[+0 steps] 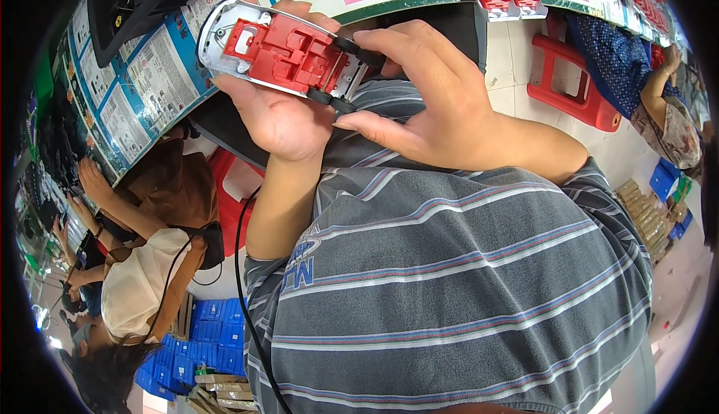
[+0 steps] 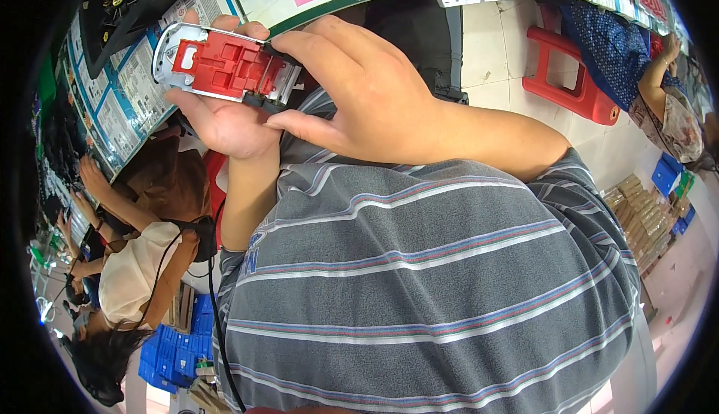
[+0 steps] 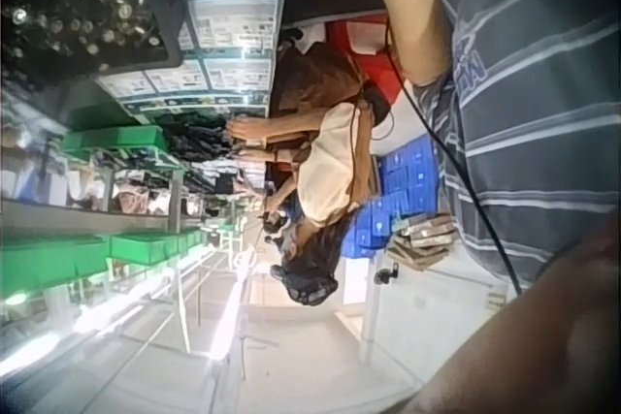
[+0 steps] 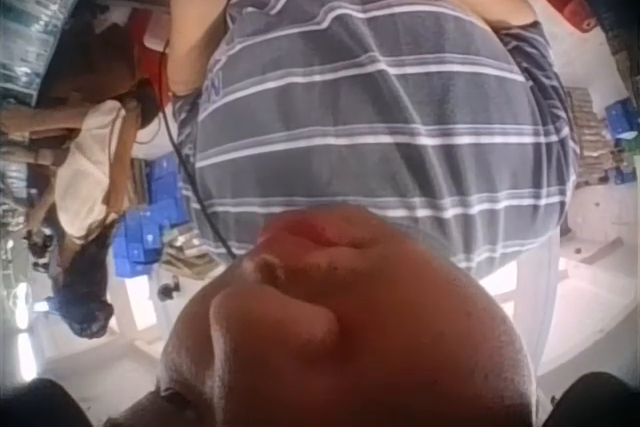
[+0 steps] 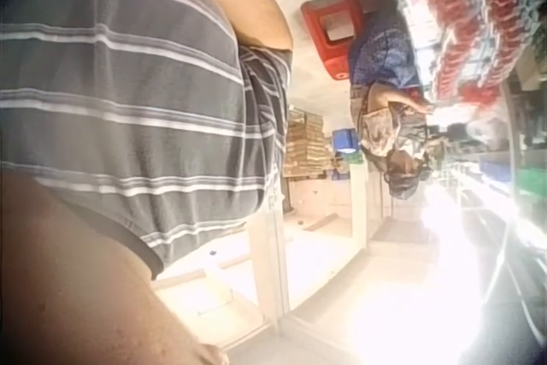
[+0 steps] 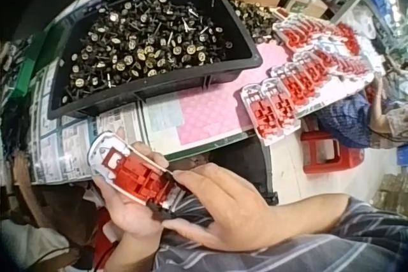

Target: The person assembles toy cars by taking wheel axles from a tray, fitting them into toy car bodies by hand, and placing the assembled cars on the table.

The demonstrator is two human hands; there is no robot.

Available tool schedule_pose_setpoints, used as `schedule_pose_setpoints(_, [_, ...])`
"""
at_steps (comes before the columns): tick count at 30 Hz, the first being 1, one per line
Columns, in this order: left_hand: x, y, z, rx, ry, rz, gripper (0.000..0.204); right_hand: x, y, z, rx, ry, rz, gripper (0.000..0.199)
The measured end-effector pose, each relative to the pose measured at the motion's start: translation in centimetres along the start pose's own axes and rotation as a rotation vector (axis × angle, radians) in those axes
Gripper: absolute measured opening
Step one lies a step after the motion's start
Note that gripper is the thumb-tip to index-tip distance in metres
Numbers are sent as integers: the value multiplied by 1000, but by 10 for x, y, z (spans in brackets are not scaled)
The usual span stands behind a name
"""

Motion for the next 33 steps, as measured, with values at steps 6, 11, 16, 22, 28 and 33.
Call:
schedule_pose_setpoints(6, [0,1,-1,-6,10,-48,88,1,1,-1,12,-7,9,71])
schedule_pose_setpoints(11, [0,2,-1,-13,20,-150,87,0,1,-2,4,-23,32,74])
schedule_pose_setpoints(16, [-5,0,0,-13,36,-21,87,-3,-2,-3,2,-16,33,74])
schedule_pose_setpoints(22, [-1,4,-1,-32,32,-186,86,2,-1,-4,15,-21,12,68])
schedule_pose_setpoints(28, [-1,3,-2,-51,24,-157,86,2,0,-6,21,-30,22,67])
schedule_pose_setpoints(33, [-3,0,-6,-78,9,-157,83,-1,-1,-10,12,-32,18,66])
Point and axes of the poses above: each hand's wrist, its own z-axis away from the middle knuckle, its own x-axis out of the palm, y = z × x, the point moved 4 cm from there along -z, towards the middle knuckle, and after that the axes turned 9 degrees about x, right-handed, at the moved point
